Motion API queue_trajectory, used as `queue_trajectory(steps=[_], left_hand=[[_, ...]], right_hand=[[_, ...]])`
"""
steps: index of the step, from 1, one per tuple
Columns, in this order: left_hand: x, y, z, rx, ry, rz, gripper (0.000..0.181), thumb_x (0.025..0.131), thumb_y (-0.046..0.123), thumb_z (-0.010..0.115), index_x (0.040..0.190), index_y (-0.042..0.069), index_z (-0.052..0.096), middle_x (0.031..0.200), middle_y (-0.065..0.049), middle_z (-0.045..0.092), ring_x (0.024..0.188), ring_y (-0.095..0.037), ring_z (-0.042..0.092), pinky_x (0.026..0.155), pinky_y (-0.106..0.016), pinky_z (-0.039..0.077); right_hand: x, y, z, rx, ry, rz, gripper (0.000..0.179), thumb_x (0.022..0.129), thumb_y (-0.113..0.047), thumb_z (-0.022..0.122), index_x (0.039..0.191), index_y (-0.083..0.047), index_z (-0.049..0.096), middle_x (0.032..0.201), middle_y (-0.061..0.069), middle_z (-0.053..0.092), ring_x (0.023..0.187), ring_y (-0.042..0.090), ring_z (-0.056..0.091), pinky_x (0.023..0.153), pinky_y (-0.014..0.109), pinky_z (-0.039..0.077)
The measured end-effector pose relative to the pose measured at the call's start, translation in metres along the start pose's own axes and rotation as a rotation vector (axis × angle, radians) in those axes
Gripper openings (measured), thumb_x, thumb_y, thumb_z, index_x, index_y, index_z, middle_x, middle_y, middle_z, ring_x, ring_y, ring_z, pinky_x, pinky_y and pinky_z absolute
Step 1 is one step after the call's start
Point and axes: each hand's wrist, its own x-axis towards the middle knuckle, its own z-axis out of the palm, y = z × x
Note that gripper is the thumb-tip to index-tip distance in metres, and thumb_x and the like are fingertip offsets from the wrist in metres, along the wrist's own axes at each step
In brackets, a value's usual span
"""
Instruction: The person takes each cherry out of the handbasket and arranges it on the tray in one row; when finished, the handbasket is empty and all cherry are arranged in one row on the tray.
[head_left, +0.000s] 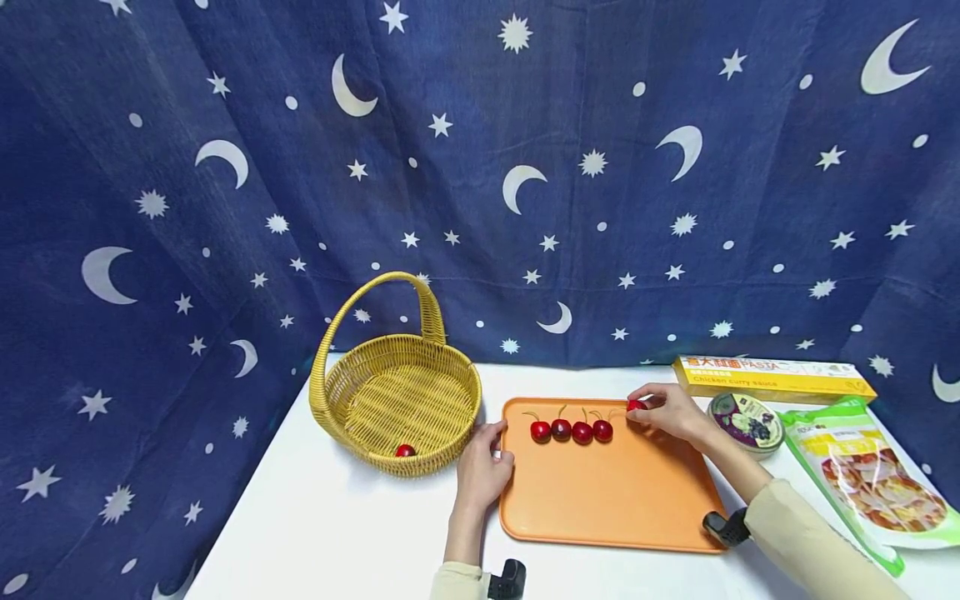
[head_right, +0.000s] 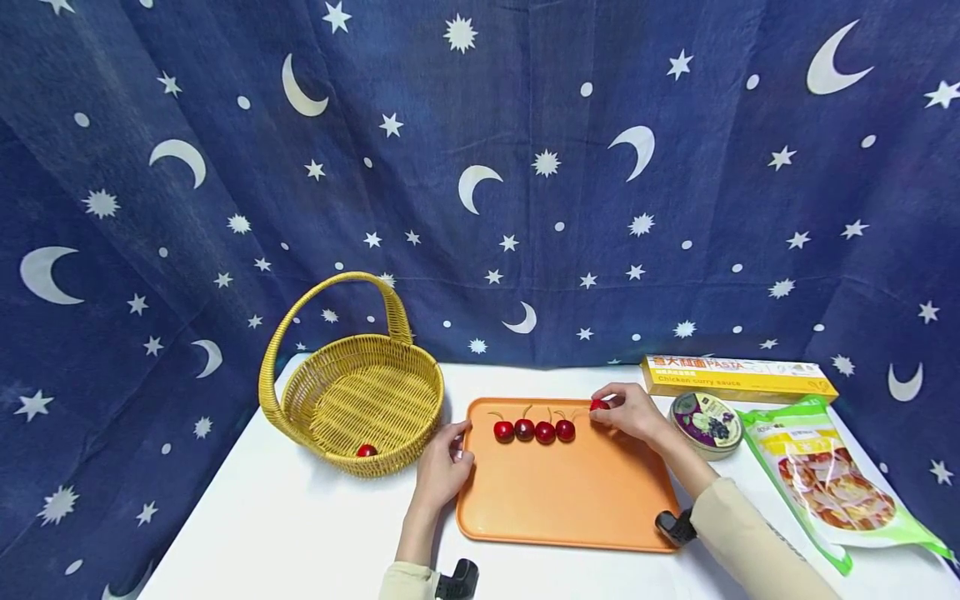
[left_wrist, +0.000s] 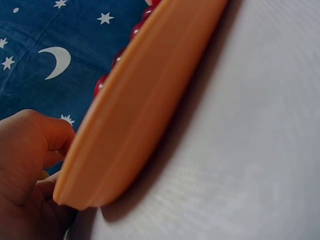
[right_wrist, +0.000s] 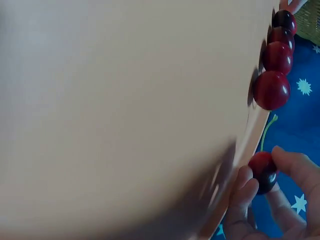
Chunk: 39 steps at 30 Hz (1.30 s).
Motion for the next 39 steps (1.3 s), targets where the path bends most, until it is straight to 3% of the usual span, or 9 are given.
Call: queue_trajectory(steps=[8,15,25,32,39], left_hand=[[0.0,0.0,-0.001,0.012,-0.008,-0.004,0.049,0.072,0.001,0.063,0.12,0.002,0.068,0.093,-0.003,0.063,0.08,-0.016,0.057,0.068,-0.029,0.045],[0.0,0.0,-0.001,0.012,-0.01,-0.008,0.049,0.071,0.001,0.062,0.12,0.002,0.068,0.094,-0.004,0.064,0.08,-0.016,0.058,0.068,-0.029,0.045],[0.001,0.001,-0.002,0.008,-0.007,-0.003,0.048,0.072,0.001,0.062,0.12,0.001,0.068,0.094,-0.004,0.065,0.081,-0.017,0.059,0.069,-0.03,0.046],[0.0,0.001,-0.002,-0.001,-0.003,-0.003,0.048,0.072,0.0,0.063,0.12,0.001,0.068,0.098,-0.005,0.066,0.084,-0.018,0.06,0.07,-0.03,0.047],[0.0,0.0,-0.002,-0.006,-0.004,0.001,0.049,0.072,-0.001,0.064,0.121,0.001,0.068,0.105,-0.007,0.068,0.089,-0.02,0.063,0.075,-0.033,0.049]], right_hand=[[-0.002,0.005,0.007,0.046,-0.013,0.044,0.036,0.078,0.008,0.068,0.109,0.023,0.055,0.09,0.022,0.069,0.071,0.014,0.065,0.062,0.03,0.056],[-0.003,0.008,0.013,-0.063,0.027,0.067,0.035,0.074,0.0,0.078,0.1,0.014,0.06,0.076,0.006,0.065,0.064,0.015,0.058,0.055,0.027,0.052],[-0.007,0.007,0.018,-0.158,0.045,0.046,0.037,0.069,-0.011,0.086,0.09,0.005,0.06,0.073,0.004,0.061,0.067,0.016,0.053,0.054,0.024,0.041],[-0.007,0.007,0.017,-0.128,0.015,0.07,0.04,0.072,-0.016,0.085,0.093,0.006,0.06,0.075,0.004,0.062,0.068,0.016,0.056,0.057,0.025,0.044],[-0.01,0.004,0.012,-0.082,-0.037,0.142,0.04,0.083,-0.027,0.077,0.101,0.005,0.06,0.08,0.008,0.067,0.07,0.02,0.065,0.061,0.032,0.05]])
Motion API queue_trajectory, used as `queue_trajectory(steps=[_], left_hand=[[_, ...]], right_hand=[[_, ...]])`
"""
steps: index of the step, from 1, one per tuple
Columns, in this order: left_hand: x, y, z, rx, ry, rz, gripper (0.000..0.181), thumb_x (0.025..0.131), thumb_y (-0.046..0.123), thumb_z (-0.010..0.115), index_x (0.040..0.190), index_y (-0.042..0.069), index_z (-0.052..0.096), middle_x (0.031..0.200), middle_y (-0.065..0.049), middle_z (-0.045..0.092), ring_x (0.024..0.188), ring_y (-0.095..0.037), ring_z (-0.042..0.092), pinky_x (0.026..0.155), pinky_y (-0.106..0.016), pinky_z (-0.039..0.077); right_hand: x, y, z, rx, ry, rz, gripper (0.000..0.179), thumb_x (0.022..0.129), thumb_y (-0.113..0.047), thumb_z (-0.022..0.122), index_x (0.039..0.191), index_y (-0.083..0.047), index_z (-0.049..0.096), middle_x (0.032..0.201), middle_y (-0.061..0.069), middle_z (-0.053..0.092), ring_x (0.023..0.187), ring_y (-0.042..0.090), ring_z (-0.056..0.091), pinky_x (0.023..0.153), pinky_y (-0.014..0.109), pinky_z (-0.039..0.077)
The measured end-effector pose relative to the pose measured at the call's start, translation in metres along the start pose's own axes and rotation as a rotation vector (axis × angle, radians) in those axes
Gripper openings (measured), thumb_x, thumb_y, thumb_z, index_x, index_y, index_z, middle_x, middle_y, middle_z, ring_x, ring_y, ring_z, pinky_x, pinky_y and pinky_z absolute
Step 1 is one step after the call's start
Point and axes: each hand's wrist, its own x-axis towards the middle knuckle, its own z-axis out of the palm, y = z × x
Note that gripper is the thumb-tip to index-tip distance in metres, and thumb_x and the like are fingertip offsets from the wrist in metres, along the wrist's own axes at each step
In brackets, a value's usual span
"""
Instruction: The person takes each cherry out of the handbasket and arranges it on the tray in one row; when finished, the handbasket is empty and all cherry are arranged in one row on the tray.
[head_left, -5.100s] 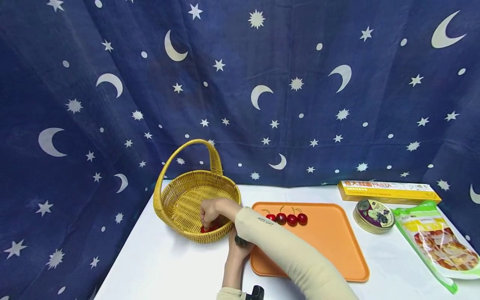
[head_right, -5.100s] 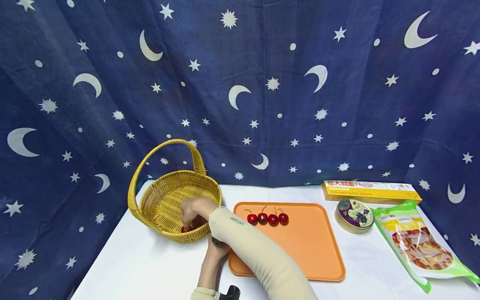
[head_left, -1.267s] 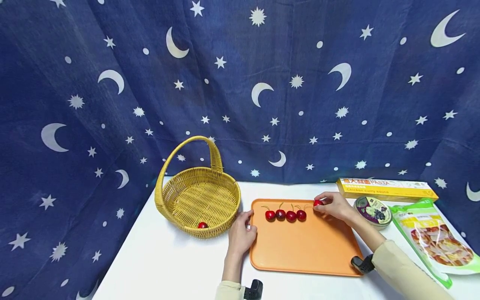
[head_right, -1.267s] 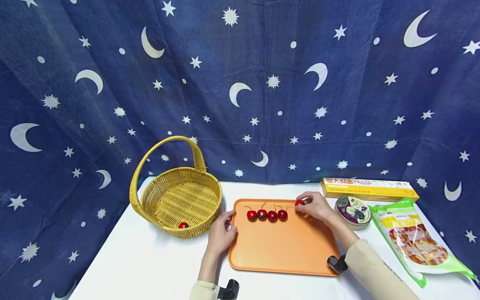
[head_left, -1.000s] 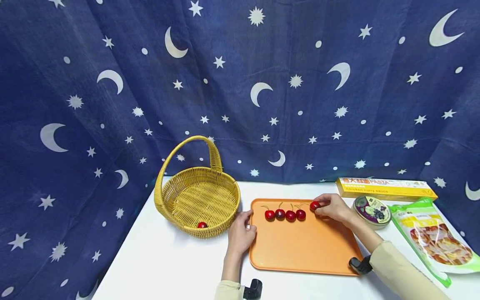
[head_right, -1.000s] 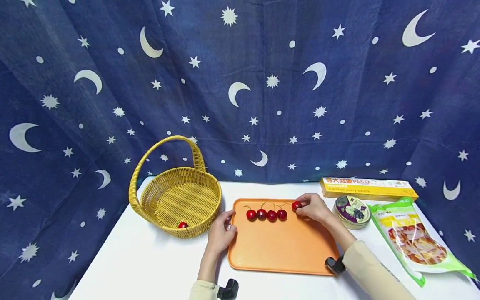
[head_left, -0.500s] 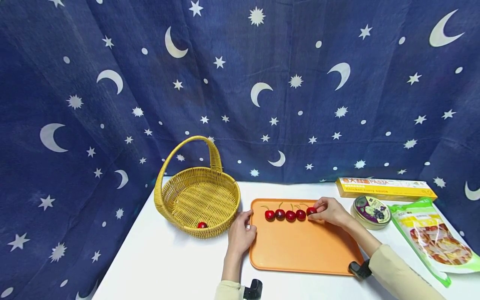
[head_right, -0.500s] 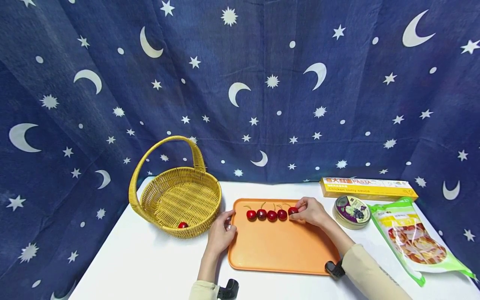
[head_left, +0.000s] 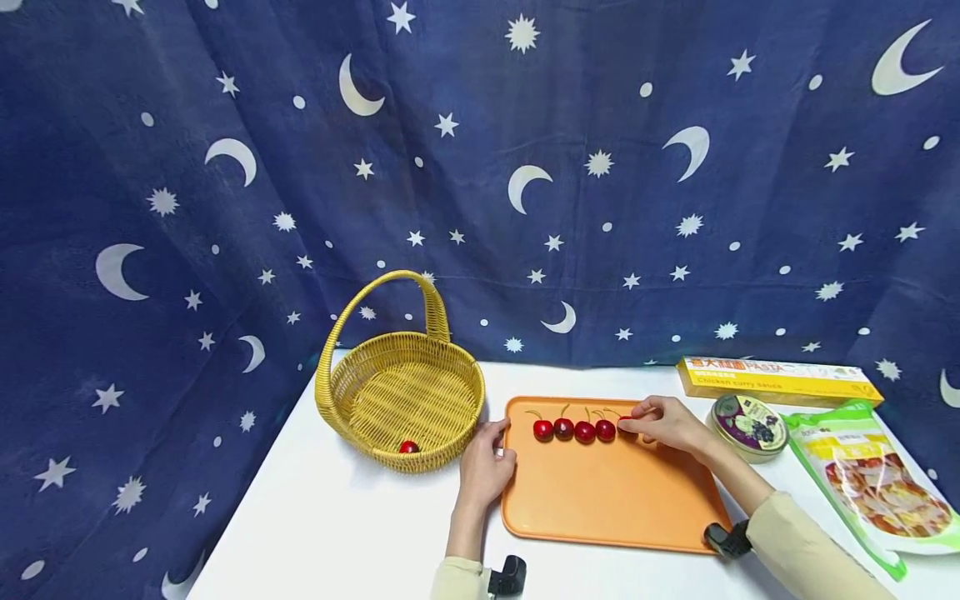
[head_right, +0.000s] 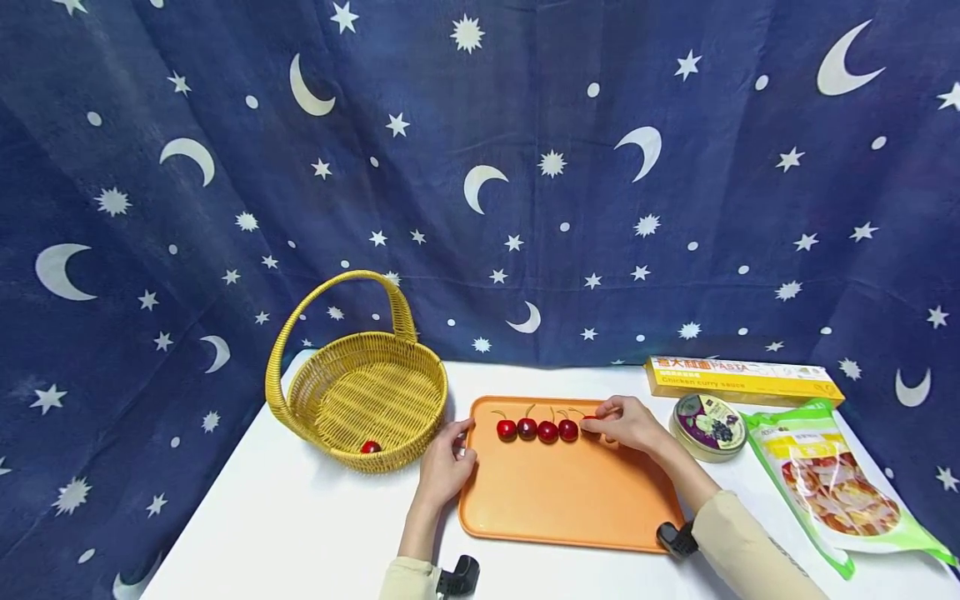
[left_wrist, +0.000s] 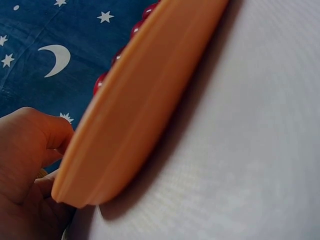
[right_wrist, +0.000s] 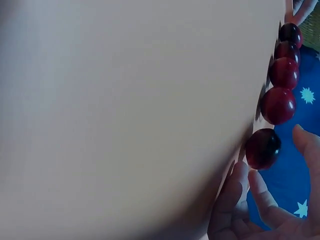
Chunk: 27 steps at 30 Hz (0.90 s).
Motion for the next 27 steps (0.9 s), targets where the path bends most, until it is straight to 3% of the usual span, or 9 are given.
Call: queue_trajectory(steps=[11,20,27], left_hand=[[0.0005,0.0001,0.0003,-0.016,-0.013,-0.007,0.049,0.073,-0.001,0.062,0.122,0.0,0.067,0.105,-0.007,0.068,0.087,-0.02,0.061,0.071,-0.029,0.048],[0.0016,-0.0011,0.0005,0.001,0.003,0.003,0.048,0.073,0.0,0.062,0.121,0.002,0.068,0.103,-0.005,0.068,0.086,-0.018,0.061,0.072,-0.031,0.047],[0.0021,-0.0013,0.0011,-0.013,-0.024,-0.019,0.049,0.074,0.001,0.062,0.123,0.002,0.067,0.107,-0.006,0.068,0.086,-0.017,0.061,0.071,-0.028,0.048]], right_hand=[[0.002,0.0068,-0.0029,0.042,-0.034,-0.035,0.032,0.094,-0.02,0.065,0.107,0.008,0.062,0.087,0.008,0.068,0.073,0.019,0.062,0.059,0.03,0.05],[0.0023,0.005,-0.0023,0.05,-0.04,-0.049,0.026,0.092,-0.016,0.066,0.103,0.008,0.064,0.087,0.009,0.069,0.073,0.019,0.061,0.059,0.029,0.05],[0.0009,0.0021,0.0009,0.077,-0.046,-0.063,0.027,0.091,-0.015,0.067,0.103,0.009,0.062,0.083,0.01,0.068,0.07,0.015,0.06,0.058,0.027,0.049]])
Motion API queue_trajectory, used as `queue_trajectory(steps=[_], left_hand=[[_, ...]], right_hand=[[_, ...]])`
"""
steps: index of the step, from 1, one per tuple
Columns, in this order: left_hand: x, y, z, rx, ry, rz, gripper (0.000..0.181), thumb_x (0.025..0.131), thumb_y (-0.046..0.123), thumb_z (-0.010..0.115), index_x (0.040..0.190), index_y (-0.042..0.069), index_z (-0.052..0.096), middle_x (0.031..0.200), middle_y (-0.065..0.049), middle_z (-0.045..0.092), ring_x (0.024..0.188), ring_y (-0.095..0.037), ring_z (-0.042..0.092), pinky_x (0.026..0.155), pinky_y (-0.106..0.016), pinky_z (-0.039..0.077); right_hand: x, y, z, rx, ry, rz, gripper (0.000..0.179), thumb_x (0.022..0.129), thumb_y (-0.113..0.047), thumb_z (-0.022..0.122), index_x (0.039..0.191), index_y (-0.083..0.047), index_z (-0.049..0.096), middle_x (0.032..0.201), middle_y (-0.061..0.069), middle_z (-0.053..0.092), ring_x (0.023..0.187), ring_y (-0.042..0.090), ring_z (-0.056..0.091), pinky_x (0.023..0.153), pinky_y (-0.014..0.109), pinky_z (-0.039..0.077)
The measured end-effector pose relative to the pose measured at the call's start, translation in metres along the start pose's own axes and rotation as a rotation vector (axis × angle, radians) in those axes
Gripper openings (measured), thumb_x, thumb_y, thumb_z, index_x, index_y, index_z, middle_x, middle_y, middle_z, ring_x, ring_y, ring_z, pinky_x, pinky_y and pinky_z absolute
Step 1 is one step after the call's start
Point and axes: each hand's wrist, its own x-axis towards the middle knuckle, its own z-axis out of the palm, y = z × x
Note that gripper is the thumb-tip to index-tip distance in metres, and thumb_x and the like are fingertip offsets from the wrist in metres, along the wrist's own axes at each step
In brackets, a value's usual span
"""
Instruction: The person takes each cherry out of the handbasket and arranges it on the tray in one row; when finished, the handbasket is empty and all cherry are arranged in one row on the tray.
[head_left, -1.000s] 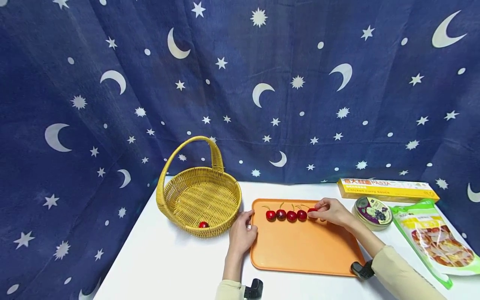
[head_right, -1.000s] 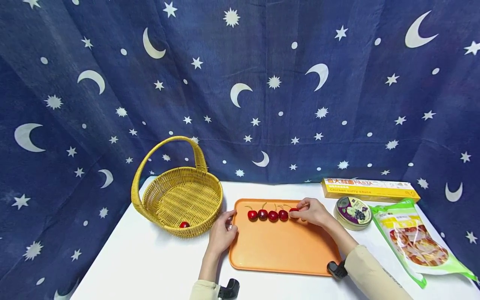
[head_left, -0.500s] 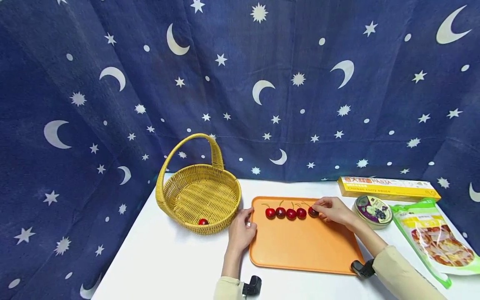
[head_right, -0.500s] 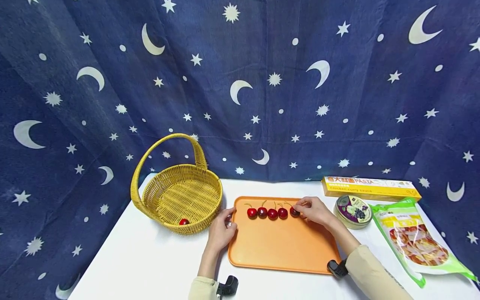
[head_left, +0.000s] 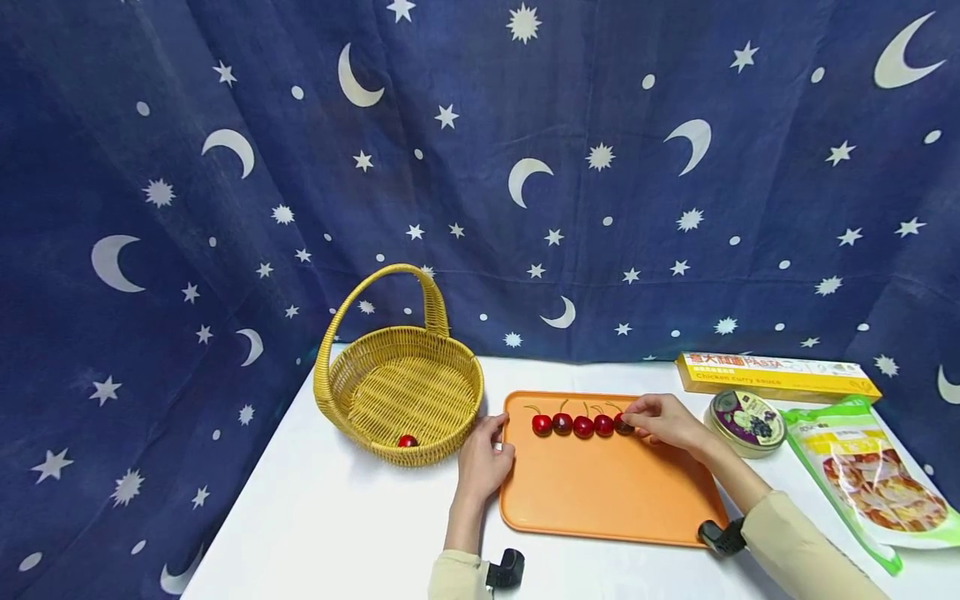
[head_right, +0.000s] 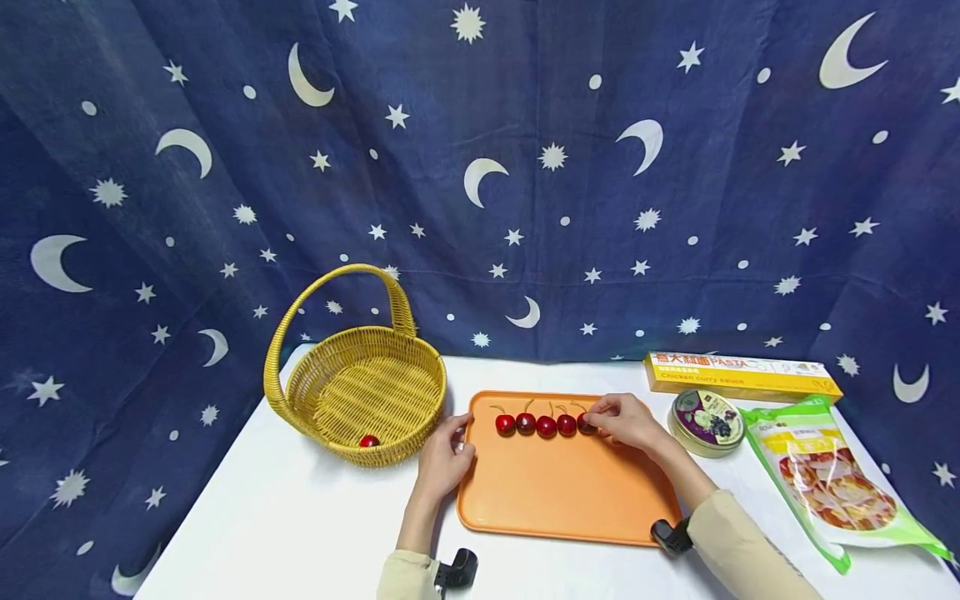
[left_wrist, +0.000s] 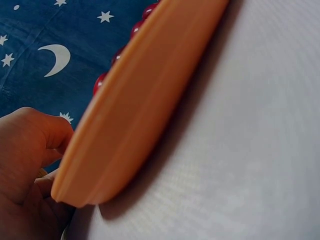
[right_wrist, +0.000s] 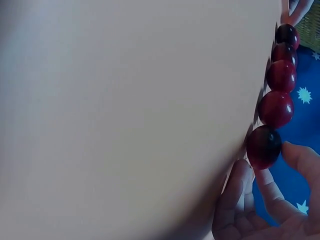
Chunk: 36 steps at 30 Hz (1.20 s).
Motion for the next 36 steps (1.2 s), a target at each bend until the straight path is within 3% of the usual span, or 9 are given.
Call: queue_trajectory(steps=[5,12,16,20,24,31,36], left_hand=[[0.0,0.0,-0.001,-0.007,-0.002,-0.01,0.05,0.074,0.001,0.062,0.123,0.002,0.067,0.107,-0.006,0.068,0.086,-0.017,0.061,0.071,-0.028,0.048],[-0.001,-0.003,-0.002,-0.003,0.009,0.003,0.048,0.073,0.001,0.062,0.121,0.001,0.067,0.104,-0.006,0.068,0.084,-0.016,0.061,0.07,-0.027,0.047],[-0.002,-0.003,-0.002,-0.019,0.005,0.003,0.048,0.074,0.0,0.062,0.121,0.0,0.067,0.104,-0.006,0.068,0.083,-0.015,0.061,0.068,-0.024,0.048],[-0.001,-0.002,-0.002,-0.039,-0.008,0.011,0.049,0.074,-0.001,0.061,0.122,-0.001,0.066,0.104,-0.007,0.068,0.083,-0.016,0.061,0.065,-0.022,0.048],[0.0,0.002,-0.001,-0.039,-0.031,-0.002,0.05,0.074,-0.001,0.061,0.124,0.0,0.066,0.103,-0.006,0.067,0.079,-0.012,0.058,0.065,-0.021,0.046],[0.002,0.003,-0.002,-0.033,-0.027,0.005,0.05,0.073,0.0,0.061,0.123,0.001,0.066,0.102,-0.005,0.067,0.079,-0.01,0.056,0.065,-0.02,0.046],[-0.001,0.001,-0.005,-0.043,-0.029,-0.01,0.05,0.073,0.0,0.06,0.123,0.001,0.066,0.102,-0.005,0.066,0.08,-0.01,0.056,0.065,-0.02,0.047]], right_hand=[[0.0,-0.002,-0.003,-0.021,-0.016,0.006,0.028,0.091,-0.016,0.067,0.104,0.009,0.063,0.086,0.011,0.068,0.071,0.017,0.062,0.058,0.029,0.05],[0.015,-0.017,-0.02,-0.132,-0.002,-0.076,0.027,0.092,-0.013,0.066,0.103,0.011,0.066,0.087,0.017,0.07,0.072,0.024,0.067,0.058,0.032,0.052],[0.034,-0.037,-0.027,-0.111,-0.056,-0.096,0.036,0.095,-0.018,0.062,0.115,0.013,0.063,0.102,0.025,0.068,0.087,0.033,0.069,0.071,0.038,0.056],[0.059,-0.056,-0.029,0.046,-0.228,-0.06,0.05,0.1,-0.024,0.055,0.133,0.014,0.049,0.126,0.032,0.059,0.111,0.04,0.062,0.093,0.05,0.05],[0.085,-0.069,-0.018,0.18,-0.433,-0.052,0.054,0.103,-0.023,0.05,0.141,0.013,0.04,0.137,0.032,0.049,0.124,0.045,0.051,0.102,0.055,0.04],[0.133,-0.113,0.03,0.264,-0.762,-0.139,0.04,0.101,-0.012,0.05,0.138,0.004,0.051,0.139,0.03,0.049,0.128,0.05,0.044,0.105,0.056,0.037],[0.17,-0.144,0.069,0.289,-1.017,-0.174,0.044,0.103,-0.007,0.043,0.142,0.013,0.038,0.142,0.029,0.047,0.129,0.045,0.046,0.106,0.054,0.037]])
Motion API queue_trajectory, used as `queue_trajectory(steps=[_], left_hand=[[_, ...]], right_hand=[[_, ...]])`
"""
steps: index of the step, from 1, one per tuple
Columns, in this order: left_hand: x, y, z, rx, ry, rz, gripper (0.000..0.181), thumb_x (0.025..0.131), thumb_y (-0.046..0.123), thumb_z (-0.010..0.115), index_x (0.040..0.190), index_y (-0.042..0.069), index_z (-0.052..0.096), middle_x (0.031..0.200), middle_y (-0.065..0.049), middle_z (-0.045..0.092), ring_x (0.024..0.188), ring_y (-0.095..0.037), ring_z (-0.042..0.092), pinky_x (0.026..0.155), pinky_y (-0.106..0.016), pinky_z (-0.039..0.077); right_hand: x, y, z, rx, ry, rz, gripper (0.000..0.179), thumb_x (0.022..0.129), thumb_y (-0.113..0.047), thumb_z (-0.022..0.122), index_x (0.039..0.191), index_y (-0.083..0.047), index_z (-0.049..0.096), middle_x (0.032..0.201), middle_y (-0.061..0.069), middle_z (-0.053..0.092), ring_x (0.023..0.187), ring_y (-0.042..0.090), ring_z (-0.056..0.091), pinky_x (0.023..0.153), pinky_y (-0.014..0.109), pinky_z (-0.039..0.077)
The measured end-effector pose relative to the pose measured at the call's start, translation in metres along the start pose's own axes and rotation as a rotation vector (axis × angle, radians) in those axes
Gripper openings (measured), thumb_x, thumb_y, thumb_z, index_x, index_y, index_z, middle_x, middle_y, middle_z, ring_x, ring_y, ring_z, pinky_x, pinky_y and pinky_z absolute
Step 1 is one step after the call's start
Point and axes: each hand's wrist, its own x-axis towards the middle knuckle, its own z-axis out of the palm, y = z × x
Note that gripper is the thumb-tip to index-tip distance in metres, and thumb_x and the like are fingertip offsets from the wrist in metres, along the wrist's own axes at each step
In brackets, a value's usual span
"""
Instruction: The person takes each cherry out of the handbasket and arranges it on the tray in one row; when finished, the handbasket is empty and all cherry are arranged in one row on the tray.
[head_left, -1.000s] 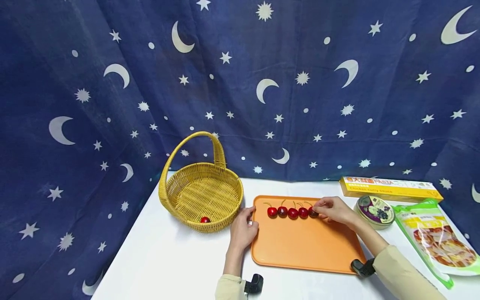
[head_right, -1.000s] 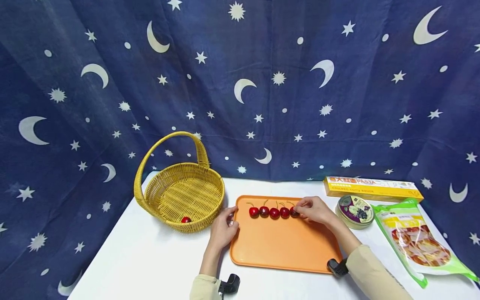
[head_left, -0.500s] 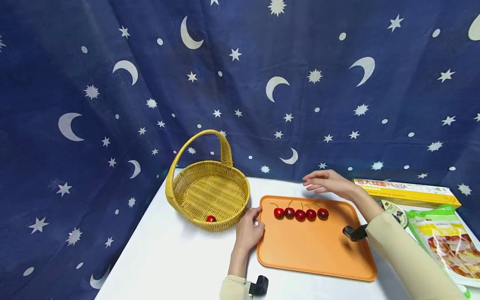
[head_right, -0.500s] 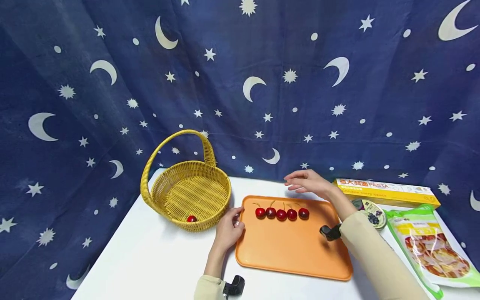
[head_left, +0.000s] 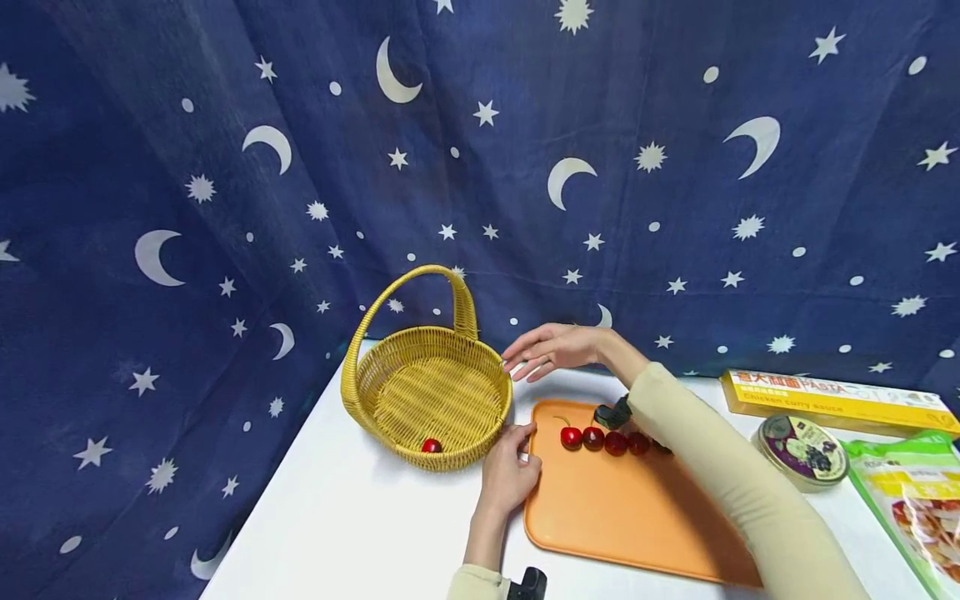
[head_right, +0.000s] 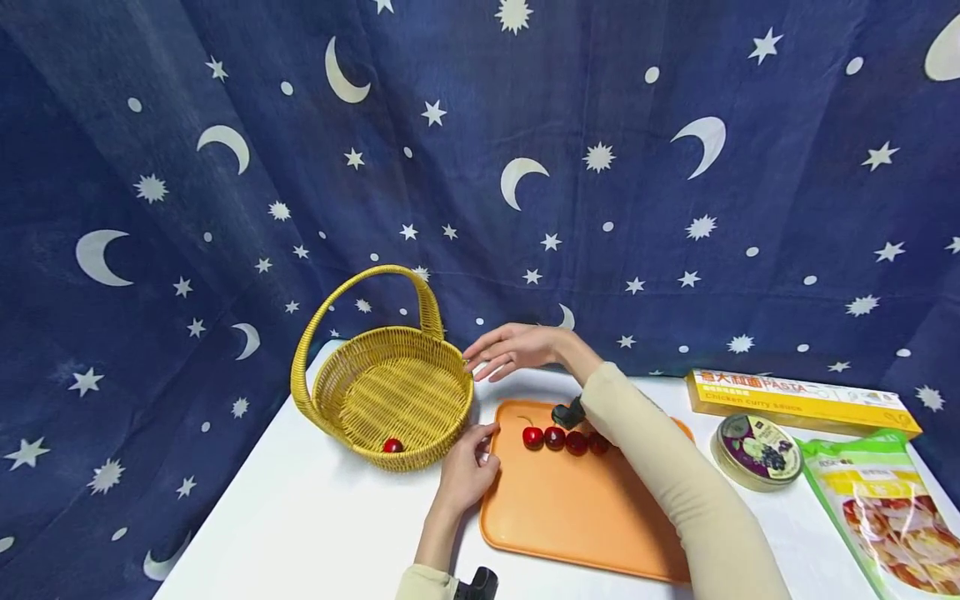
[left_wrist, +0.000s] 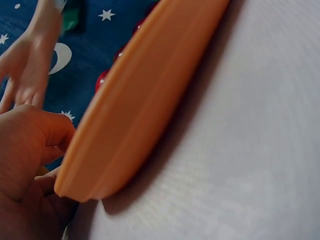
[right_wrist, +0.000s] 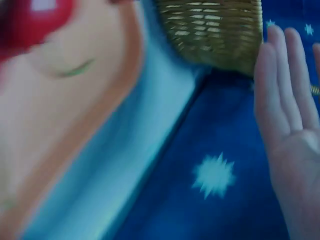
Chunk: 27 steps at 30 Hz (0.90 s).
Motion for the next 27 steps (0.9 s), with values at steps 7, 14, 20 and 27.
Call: queue_trajectory(steps=[7,14,20,27], left_hand=[[-0.002,-0.005,-0.001,-0.016,0.01,-0.006,0.051,0.072,0.0,0.06,0.122,0.001,0.067,0.103,-0.004,0.065,0.078,-0.008,0.056,0.063,-0.018,0.047],[0.0,-0.005,0.001,-0.022,0.027,0.048,0.05,0.071,0.001,0.06,0.12,0.001,0.068,0.104,-0.006,0.066,0.075,-0.007,0.058,0.062,-0.015,0.046],[0.0,-0.004,0.0,0.022,0.041,0.091,0.048,0.071,0.003,0.061,0.118,0.002,0.068,0.108,-0.005,0.068,0.073,-0.003,0.056,0.065,-0.015,0.044],[0.0,-0.007,-0.001,0.034,0.034,0.079,0.045,0.07,0.002,0.061,0.115,0.003,0.069,0.102,-0.004,0.066,0.075,-0.004,0.056,0.065,-0.016,0.044]], right_hand=[[0.068,-0.016,-0.003,-0.053,-0.263,0.084,0.042,0.103,-0.004,0.038,0.144,0.007,0.041,0.147,0.029,0.04,0.133,0.051,0.036,0.107,0.054,0.035],[0.116,-0.015,0.011,-0.049,-0.399,0.205,0.047,0.104,-0.004,0.037,0.148,0.01,0.03,0.15,0.029,0.035,0.135,0.049,0.035,0.107,0.059,0.032],[0.14,-0.007,0.028,-0.082,-0.503,0.301,0.05,0.103,-0.003,0.037,0.151,0.006,0.027,0.151,0.028,0.034,0.136,0.045,0.038,0.107,0.061,0.031],[0.155,0.009,0.043,-0.144,-0.572,0.381,0.051,0.102,-0.006,0.043,0.152,-0.002,0.032,0.149,0.017,0.044,0.131,0.032,0.049,0.103,0.052,0.041]])
